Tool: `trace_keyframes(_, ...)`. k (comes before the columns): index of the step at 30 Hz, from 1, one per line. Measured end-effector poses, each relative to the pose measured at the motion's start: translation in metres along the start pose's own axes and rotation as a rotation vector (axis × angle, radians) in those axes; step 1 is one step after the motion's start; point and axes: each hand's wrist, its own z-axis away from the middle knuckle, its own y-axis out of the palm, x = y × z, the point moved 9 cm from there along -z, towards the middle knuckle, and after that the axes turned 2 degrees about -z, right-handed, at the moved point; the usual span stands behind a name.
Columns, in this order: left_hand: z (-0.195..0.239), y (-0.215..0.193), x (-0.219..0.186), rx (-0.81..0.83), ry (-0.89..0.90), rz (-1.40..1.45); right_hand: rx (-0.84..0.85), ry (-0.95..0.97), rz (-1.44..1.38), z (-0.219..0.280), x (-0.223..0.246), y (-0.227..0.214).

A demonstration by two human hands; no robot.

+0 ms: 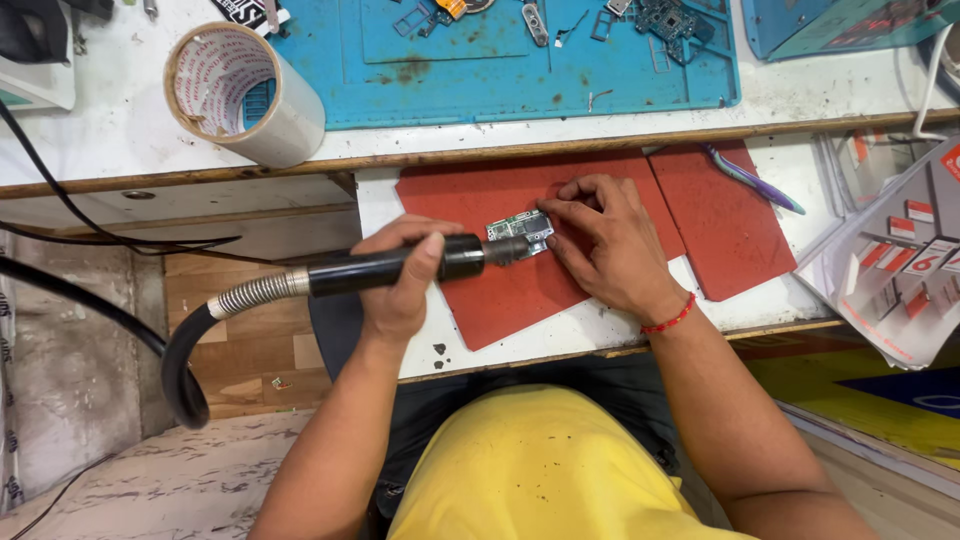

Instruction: The person uses a purple pen-like tool to scrape a small green circuit board on a red mat. They then use a hot air gun to heat the board while holding it with their fingers. Finally, they use the pen tool again to scrape the board before placing it on the mat.

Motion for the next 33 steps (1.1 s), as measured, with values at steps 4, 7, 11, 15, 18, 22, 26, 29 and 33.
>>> trace_keyframes(4, 0.001, 0.001, -0.002, -0.008, 0.015, -0.015, -0.001, -0.007, 0.001, -0.001, -0.001, 0.001)
trace_keyframes(7, 0.002, 0.006, -0.007, 0.033, 0.049, -0.026, 0.001, -0.001, 0.005, 0.000, -0.002, 0.001)
trace_keyframes(11, -0.002, -0.004, -0.004, -0.084, -0.019, -0.076, 0.003, 0.007, 0.005, -0.001, -0.002, 0.001)
trace_keyframes(15, 0.001, 0.002, -0.012, -0.003, 0.047, -0.079, -0.007, -0.011, 0.002, -0.001, 0.000, 0.000)
trace_keyframes(18, -0.004, -0.003, -0.009, -0.082, 0.041, -0.084, -0.002, -0.003, 0.005, -0.002, -0.001, 0.002)
trace_keyframes(22, 0.008, 0.004, 0.001, -0.030, 0.012, -0.069, -0.011, -0.028, 0.018, 0.007, -0.001, 0.001)
trace_keyframes(26, 0.004, 0.003, 0.005, 0.092, -0.034, 0.014, -0.056, -0.066, 0.032, 0.006, 0.005, 0.001)
trace_keyframes(29, 0.006, 0.004, -0.008, -0.029, 0.051, -0.027, -0.063, -0.063, 0.033, 0.002, 0.007, -0.003)
trace_keyframes(33, 0.001, 0.003, -0.004, -0.016, 0.009, -0.032, -0.025, -0.037, 0.002, 0.000, 0.005, -0.003)
